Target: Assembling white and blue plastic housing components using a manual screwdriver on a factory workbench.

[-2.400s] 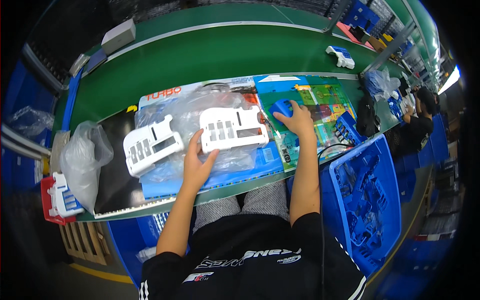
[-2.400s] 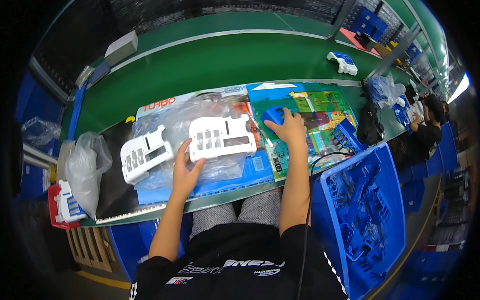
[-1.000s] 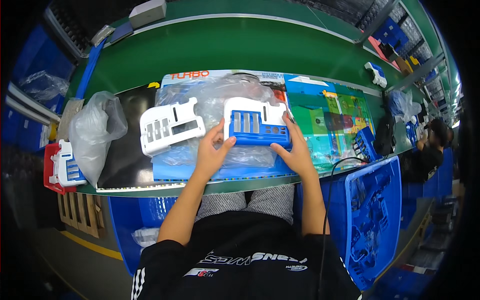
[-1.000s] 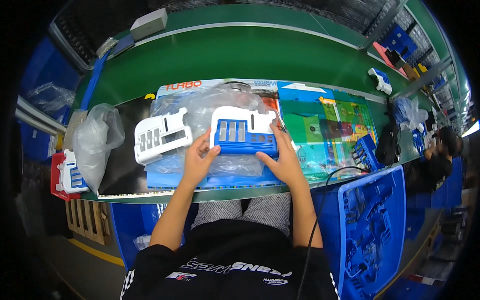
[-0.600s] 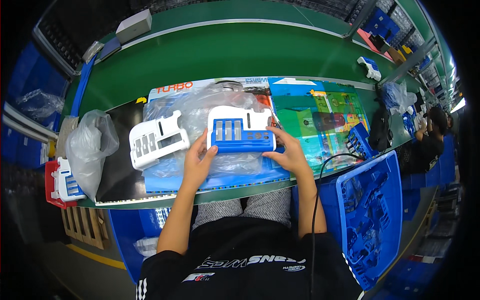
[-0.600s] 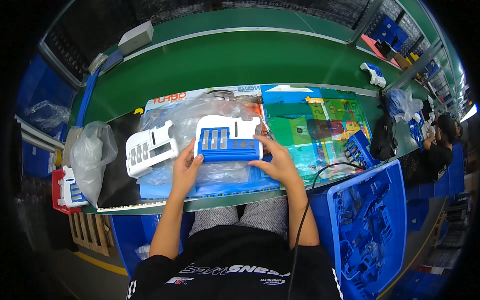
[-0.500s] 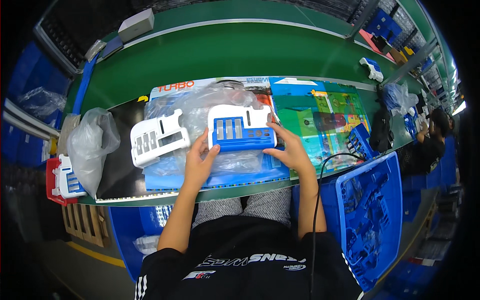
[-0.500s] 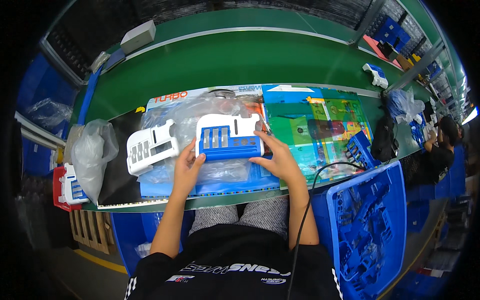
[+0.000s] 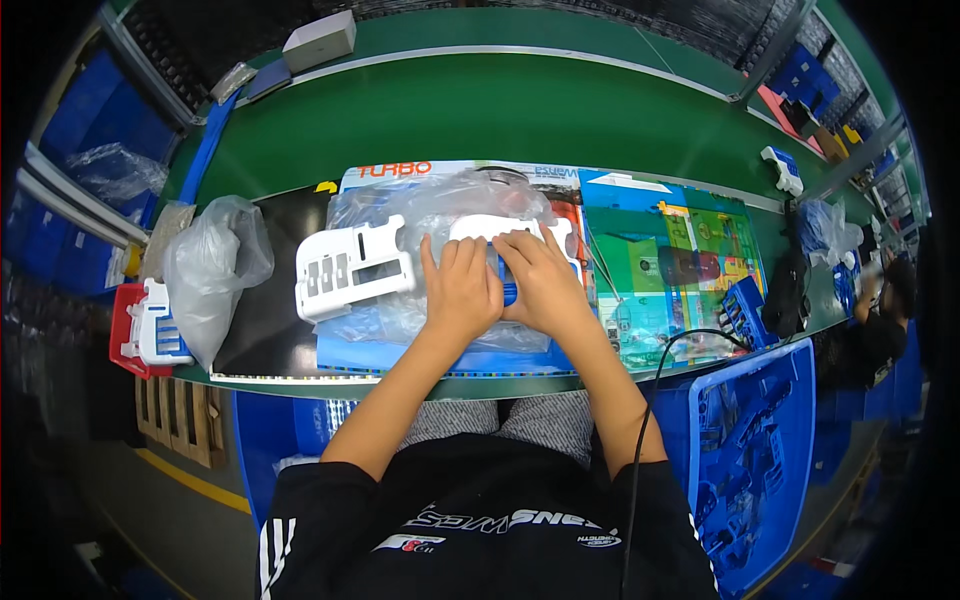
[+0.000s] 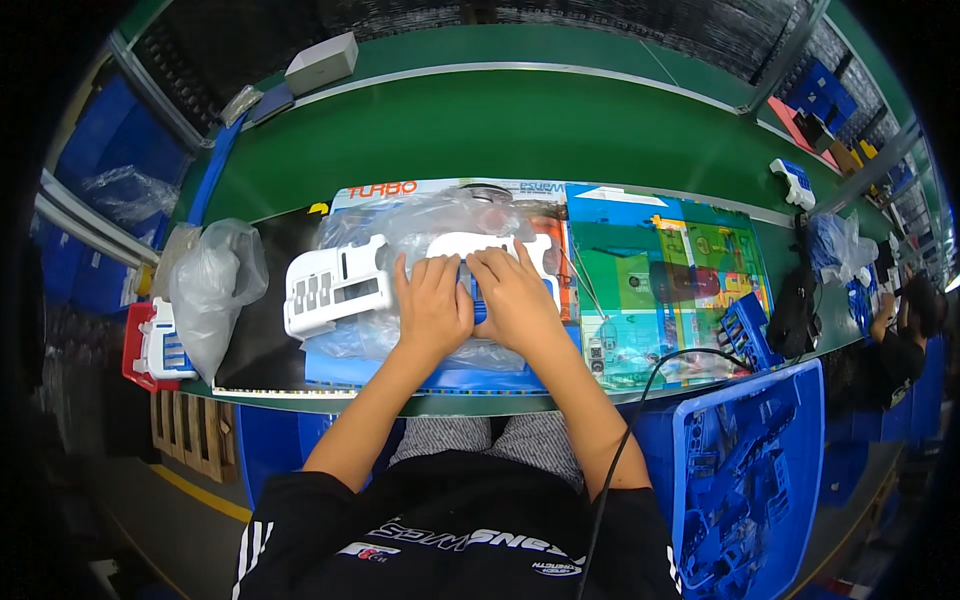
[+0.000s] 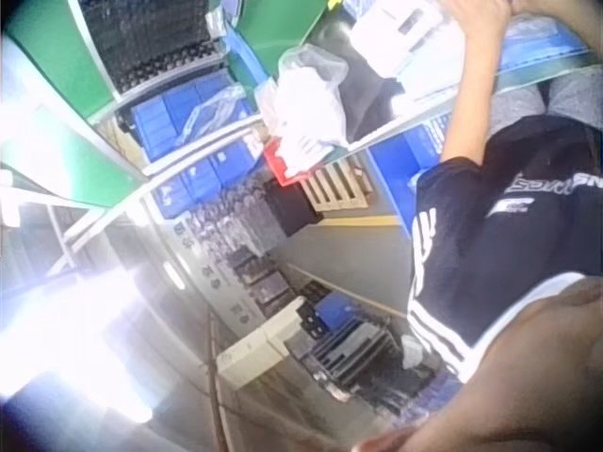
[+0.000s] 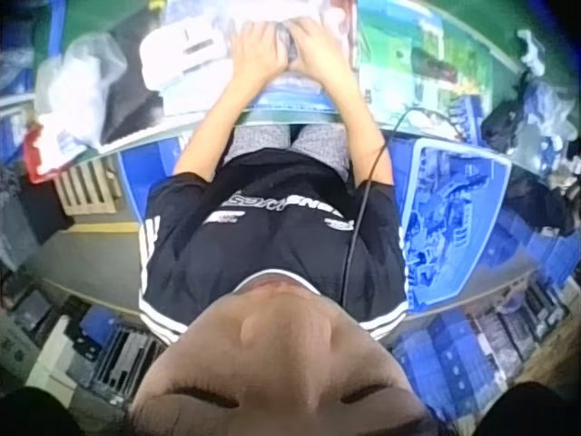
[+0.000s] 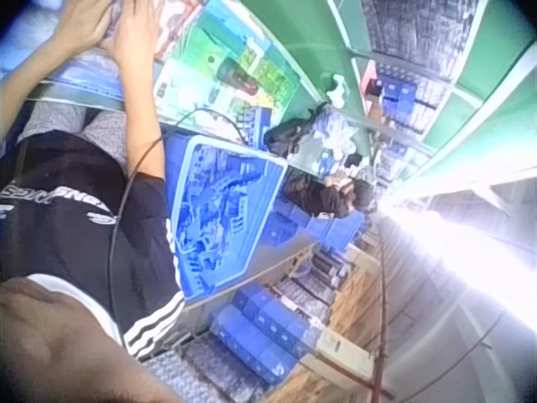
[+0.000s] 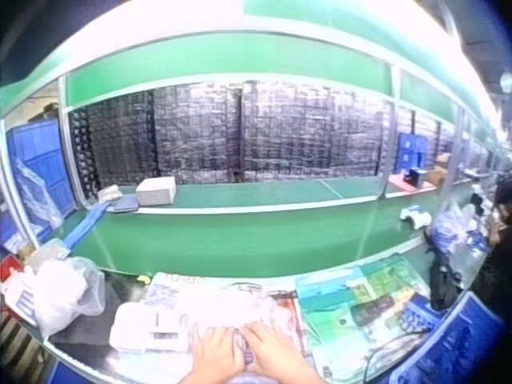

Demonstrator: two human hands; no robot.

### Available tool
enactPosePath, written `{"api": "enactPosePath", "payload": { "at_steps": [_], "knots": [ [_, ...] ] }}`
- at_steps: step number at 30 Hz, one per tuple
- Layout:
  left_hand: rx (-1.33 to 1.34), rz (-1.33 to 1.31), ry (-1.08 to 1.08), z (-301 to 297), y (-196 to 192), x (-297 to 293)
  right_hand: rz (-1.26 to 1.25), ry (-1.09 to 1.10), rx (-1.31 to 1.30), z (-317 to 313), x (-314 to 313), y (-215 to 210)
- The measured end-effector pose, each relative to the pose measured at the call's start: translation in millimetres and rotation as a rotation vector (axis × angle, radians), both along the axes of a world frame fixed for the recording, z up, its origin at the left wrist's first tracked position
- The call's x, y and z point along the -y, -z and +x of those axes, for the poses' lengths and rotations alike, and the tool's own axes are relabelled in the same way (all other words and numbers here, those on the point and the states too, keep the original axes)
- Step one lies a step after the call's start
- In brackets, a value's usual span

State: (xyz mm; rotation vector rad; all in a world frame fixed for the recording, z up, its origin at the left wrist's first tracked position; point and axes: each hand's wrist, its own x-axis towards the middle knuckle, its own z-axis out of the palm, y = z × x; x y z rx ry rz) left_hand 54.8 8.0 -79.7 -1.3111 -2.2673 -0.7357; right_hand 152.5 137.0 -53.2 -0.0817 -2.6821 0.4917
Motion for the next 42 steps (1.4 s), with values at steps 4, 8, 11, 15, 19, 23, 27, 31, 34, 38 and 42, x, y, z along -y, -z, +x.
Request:
{"api": "enactPosePath", "payload": {
  "at_steps": [4, 8, 11, 15, 19, 23, 27, 31, 34, 38, 42],
  "knots": [
    [0.077, 0.067, 0.027, 2.7, -4.1, 1.5, 0.006, -0.018, -0.025, 0.1, -0.3, 1.1],
    [0.483, -0.244, -0.115, 2.9, -42.4, 6.3, 0.062, 0.021, -0.059, 2.1, 8.9, -5.3],
    [0.562, -0.049, -0.034, -15.7, -46.8, -1.7, 0.191, 0.136, -0.031, 4.3, 21.6, -26.4],
    [0.481, -0.034, 0.251, -34.9, -87.9, 5.2, 0.108, 0.187, -0.091, 34.9, 29.1, -80.6],
    [0.455, -0.257, 0.721, -72.8, -95.4, -8.7, 0.052, 0.11, -0.08, 45.5, 7.4, -67.7],
    [0.521, -0.432, 0.844, -81.2, -55.2, -19.4, -0.097, 0.063, -0.073, 32.8, -1.5, -14.4],
    [0.547, -0.302, 0.869, -83.0, -34.7, -7.3, -0.116, 0.065, -0.087, 31.3, -1.9, -13.6],
    [0.445, -0.314, 0.786, -75.4, -31.9, -2.7, -0.126, -0.01, -0.016, 23.5, -11.6, -12.8],
    [0.473, -0.261, 0.805, -73.0, -32.4, -7.1, -0.273, -0.087, 0.007, 16.4, -14.9, -3.9],
    [0.42, -0.231, 0.781, -70.5, -29.8, -5.7, -0.324, -0.103, 0.059, 17.1, -15.6, 0.6],
    [0.321, -0.216, 0.792, -73.1, -19.1, -6.6, -0.279, -0.11, -0.003, 15.9, -18.9, 11.4]
  ]
}}
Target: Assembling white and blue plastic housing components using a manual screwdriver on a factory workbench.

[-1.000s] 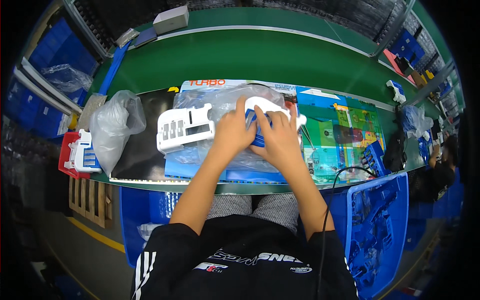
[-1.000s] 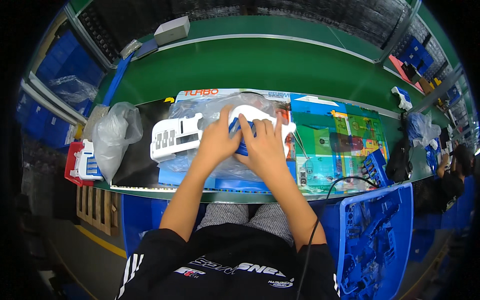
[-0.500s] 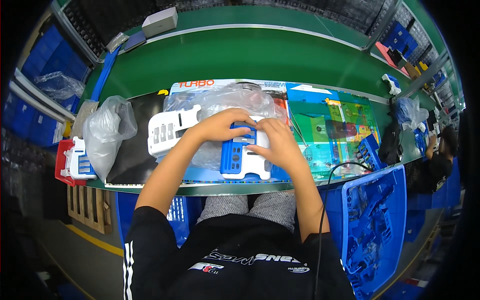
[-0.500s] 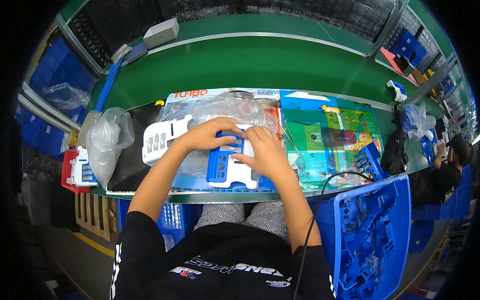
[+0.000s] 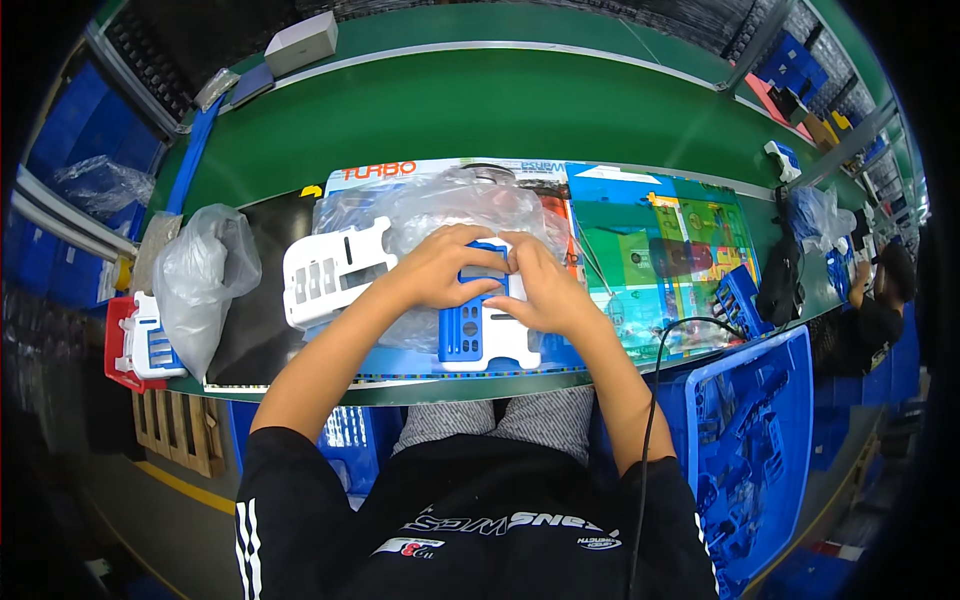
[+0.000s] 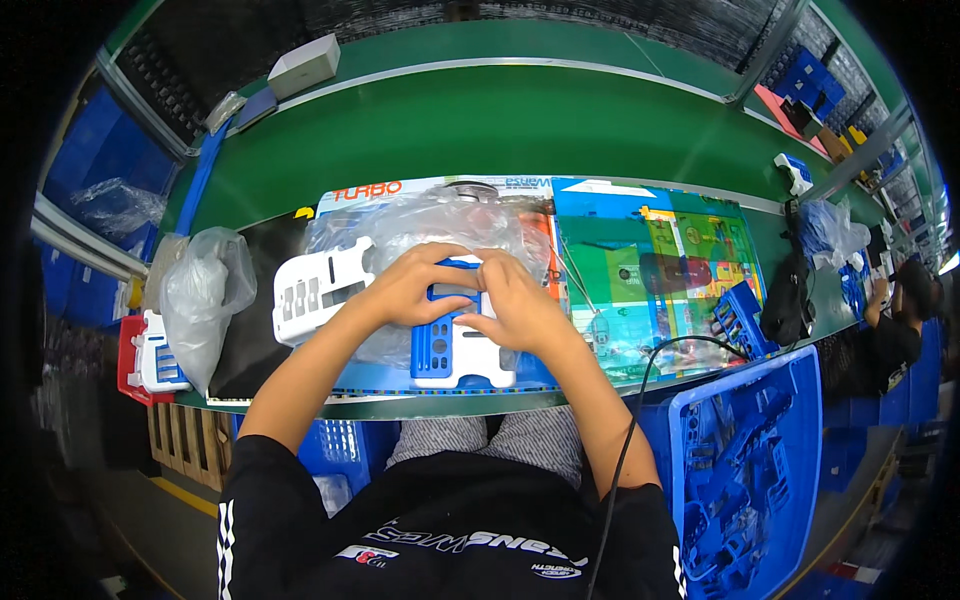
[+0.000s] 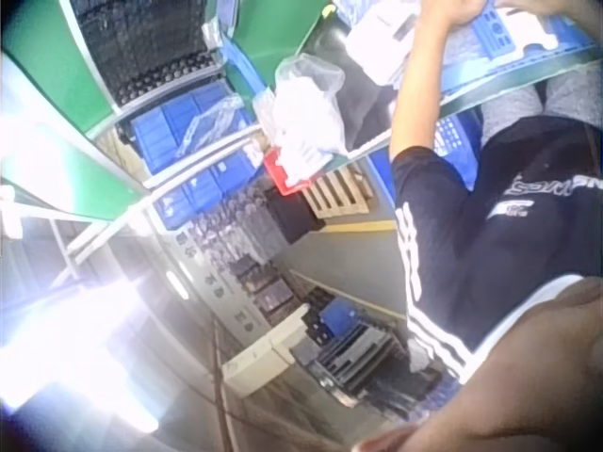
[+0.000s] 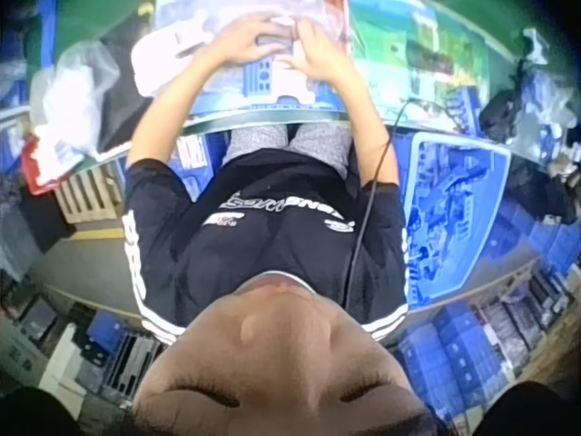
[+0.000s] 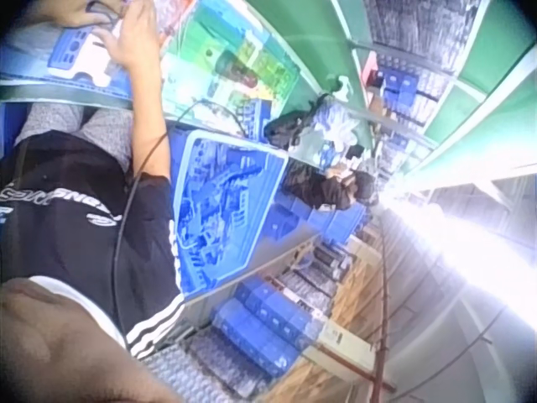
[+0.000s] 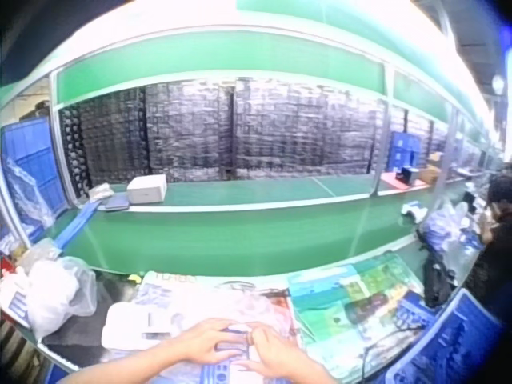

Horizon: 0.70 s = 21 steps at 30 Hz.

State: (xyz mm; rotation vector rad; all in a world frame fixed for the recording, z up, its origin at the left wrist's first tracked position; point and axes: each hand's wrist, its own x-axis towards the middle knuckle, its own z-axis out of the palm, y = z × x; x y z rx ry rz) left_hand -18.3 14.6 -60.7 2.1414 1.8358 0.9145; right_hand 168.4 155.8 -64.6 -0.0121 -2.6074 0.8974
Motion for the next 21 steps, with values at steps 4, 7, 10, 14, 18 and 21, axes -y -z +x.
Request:
{"api": "enactPosePath", "payload": {
  "at_steps": [4, 7, 10, 14, 18, 21],
  "knots": [
    [-0.005, 0.004, -0.026, 1.8, 1.2, 4.6, -0.112, 0.007, 0.109, -8.6, -0.3, -24.6],
    [-0.015, -0.059, -0.04, 7.1, -5.9, 2.2, -0.026, -0.034, 0.259, -24.5, -13.5, -38.6],
    [-0.035, -0.135, -0.046, 7.4, -13.7, 3.4, 0.177, -0.056, 0.477, -40.7, -15.5, -59.9],
    [-0.071, 0.049, 0.004, 7.2, -7.4, -1.0, 0.113, -0.141, 0.375, -43.2, -29.1, -33.8],
    [0.094, -0.047, -0.067, 3.0, -7.5, 6.0, 0.102, -0.005, 0.02, -26.1, -18.6, -30.1],
    [0.416, 0.129, -0.386, 23.5, -2.9, 25.0, -0.758, 0.185, -0.378, 7.9, -9.5, -16.8]
  ]
}}
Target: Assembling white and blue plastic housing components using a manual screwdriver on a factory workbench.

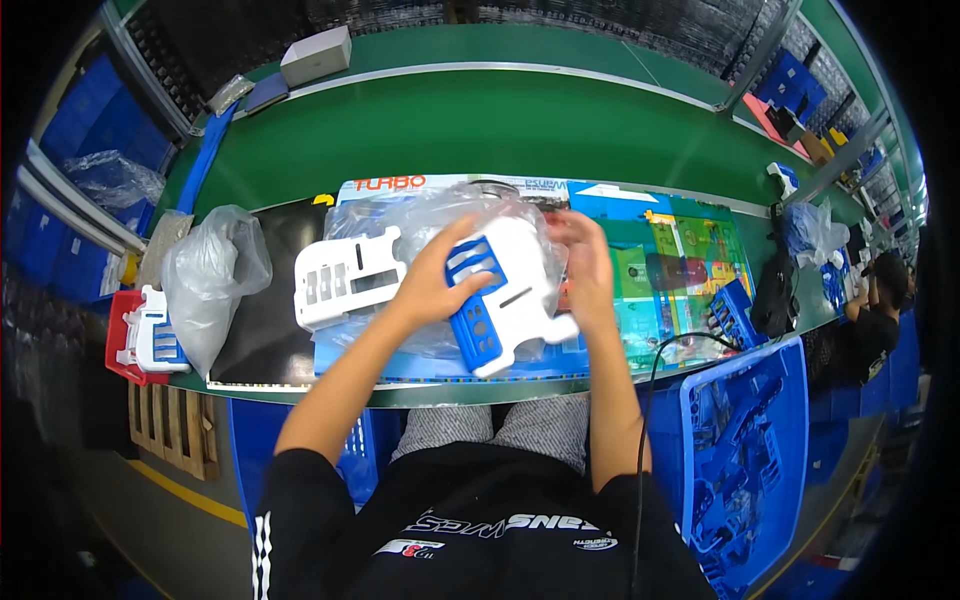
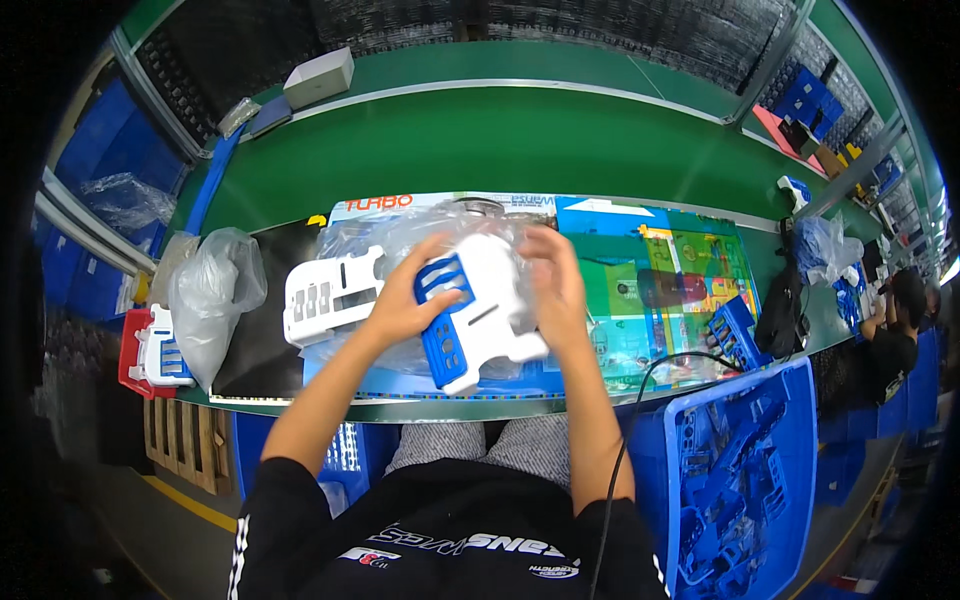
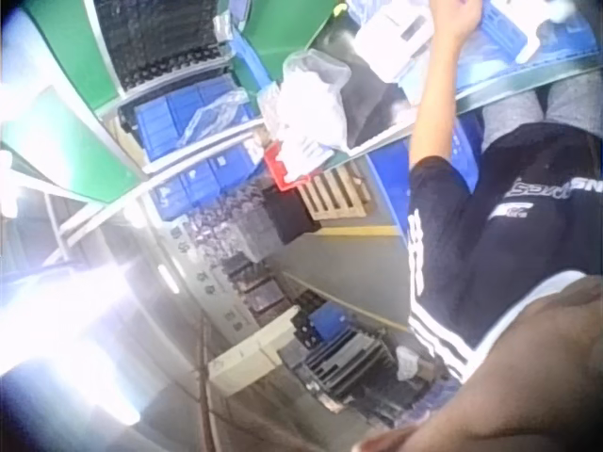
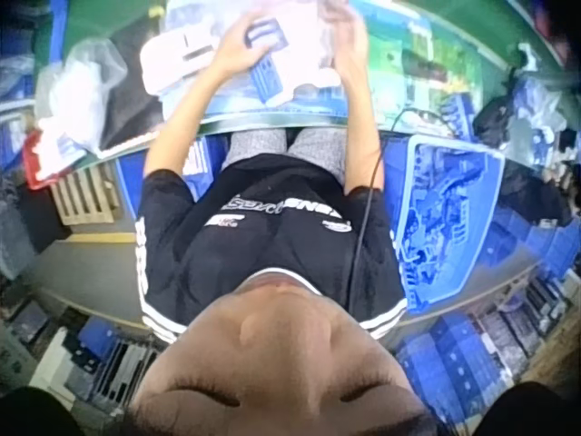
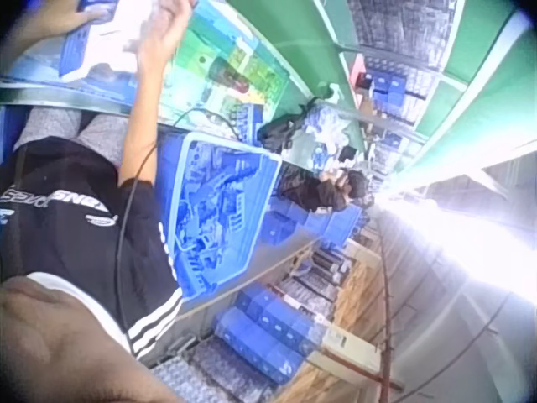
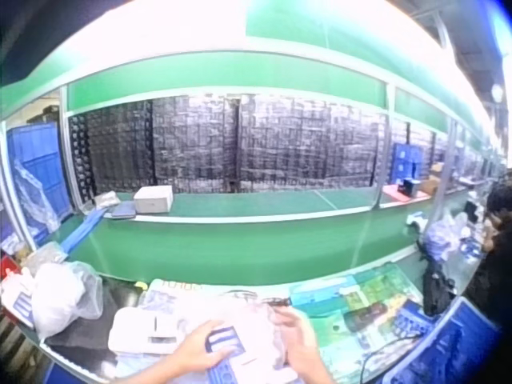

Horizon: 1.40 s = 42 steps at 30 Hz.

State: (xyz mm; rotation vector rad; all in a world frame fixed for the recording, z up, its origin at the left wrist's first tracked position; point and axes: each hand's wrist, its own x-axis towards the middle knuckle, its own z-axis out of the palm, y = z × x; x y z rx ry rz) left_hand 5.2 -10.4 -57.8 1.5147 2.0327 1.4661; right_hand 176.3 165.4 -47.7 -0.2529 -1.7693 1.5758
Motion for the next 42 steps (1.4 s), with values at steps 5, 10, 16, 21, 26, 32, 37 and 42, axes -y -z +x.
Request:
{"api": "enactPosePath", "payload": {
  "at_steps": [5, 10, 16, 21, 26, 32, 37, 42],
  "knots": [
    [0.72, 0.42, -0.34, 70.4, 23.0, 5.8, -0.322, -0.033, -0.243, 17.5, 78.6, -0.2],
    [0.982, 0.545, -0.531, 118.7, 29.3, 10.1, -0.235, 0.054, -0.299, 26.4, 90.7, -24.5],
    [1.063, 0.597, -0.572, 132.9, 19.2, 13.3, -0.17, 0.163, -0.176, 22.7, 124.6, -38.5],
    [1.143, 0.478, -0.554, 146.2, 2.2, 27.4, -0.307, 0.255, -0.2, 19.1, 127.3, -47.1],
    [-0.213, 0.394, -0.446, 109.6, -47.4, 55.0, -0.513, -0.062, -0.034, 7.0, 61.7, -61.3],
    [-0.642, -0.022, -0.056, 82.5, -98.5, 38.3, -0.399, -0.227, 0.134, -15.4, 4.5, -34.5],
    [-0.67, 0.006, -0.054, 76.3, -95.0, 22.9, 0.539, 0.548, 0.707, 19.5, -59.9, 28.2],
    [-0.629, -0.016, -0.115, 85.5, -97.7, 6.6, 0.907, 0.563, 0.862, 8.0, -66.8, 69.2]
  ]
}}
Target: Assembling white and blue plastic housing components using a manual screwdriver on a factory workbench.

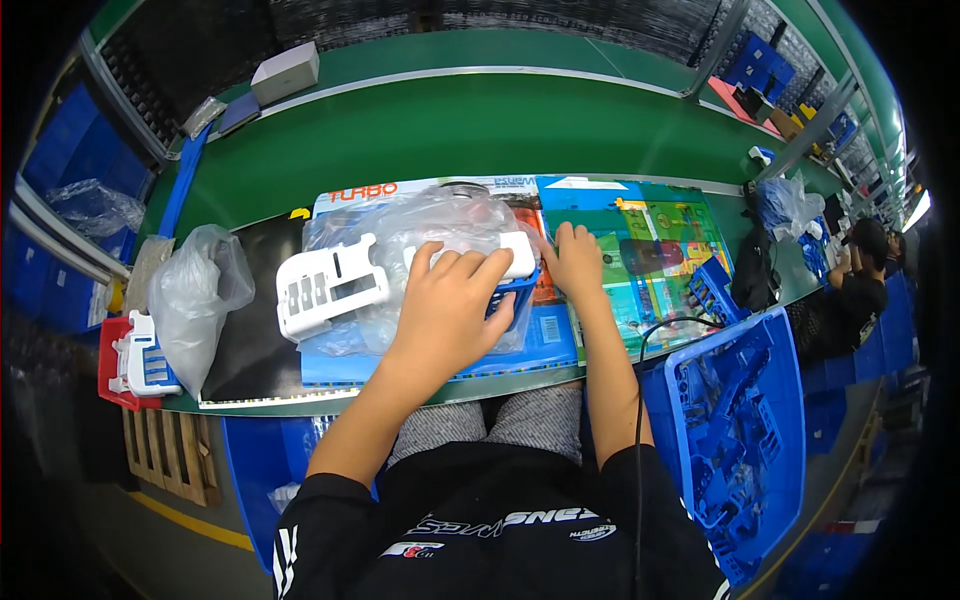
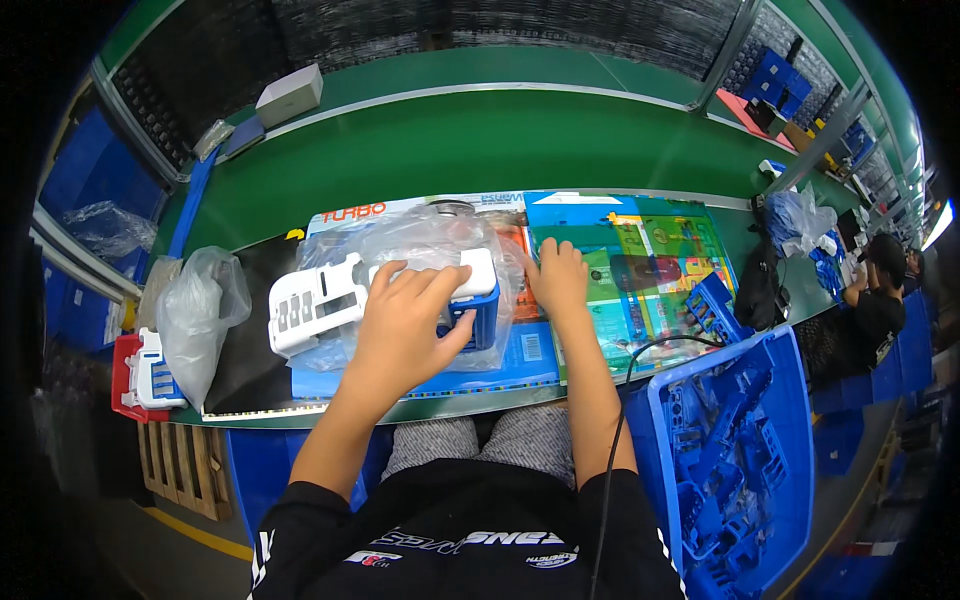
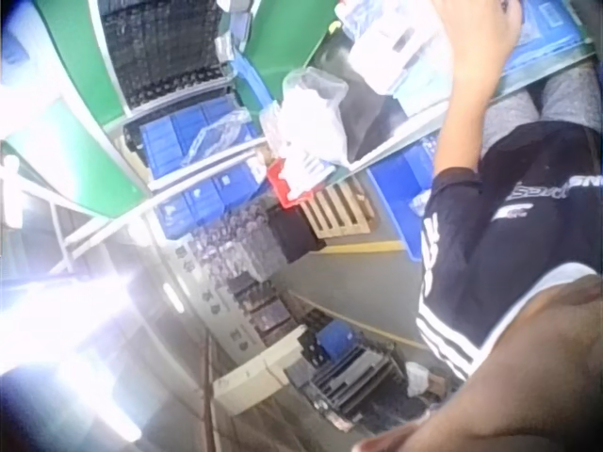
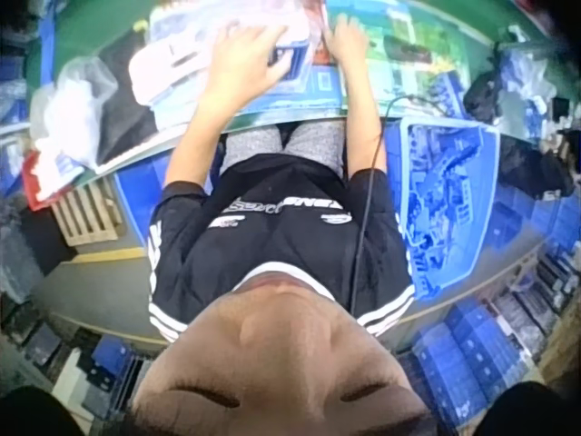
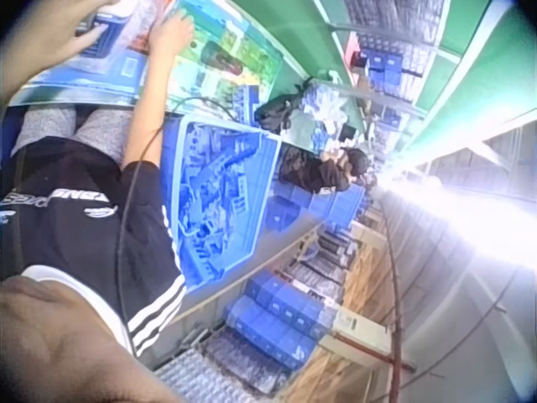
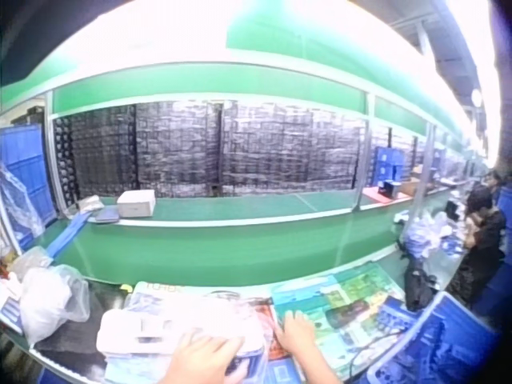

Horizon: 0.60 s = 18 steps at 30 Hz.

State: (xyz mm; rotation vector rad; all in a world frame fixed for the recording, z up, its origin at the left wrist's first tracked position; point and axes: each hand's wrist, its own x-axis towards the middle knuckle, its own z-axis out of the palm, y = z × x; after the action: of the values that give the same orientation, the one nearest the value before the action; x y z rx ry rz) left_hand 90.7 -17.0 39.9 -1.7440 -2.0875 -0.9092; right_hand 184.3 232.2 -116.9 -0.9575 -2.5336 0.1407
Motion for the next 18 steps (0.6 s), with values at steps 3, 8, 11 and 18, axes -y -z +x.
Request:
{"api": "enactPosePath", "payload": {
  "at_steps": [3, 8, 11, 18],
  "knots": [
    [-0.006, -0.032, -0.04, 2.6, 3.2, -10.7, 0.118, -0.053, -0.079, 7.7, -18.6, 14.3],
    [0.003, -0.054, -0.083, -3.7, 6.3, -14.5, -0.711, -0.097, -0.598, 4.0, 14.1, -62.7],
    [-0.011, -0.031, -0.09, -3.4, 5.5, -14.5, -1.01, -0.493, -0.917, 5.4, 47.9, -124.7],
    [0.022, -0.027, -0.063, -7.4, 4.2, -17.9, -1.164, -0.959, -1.202, -20.3, 92.7, -179.1]
  ]
}}
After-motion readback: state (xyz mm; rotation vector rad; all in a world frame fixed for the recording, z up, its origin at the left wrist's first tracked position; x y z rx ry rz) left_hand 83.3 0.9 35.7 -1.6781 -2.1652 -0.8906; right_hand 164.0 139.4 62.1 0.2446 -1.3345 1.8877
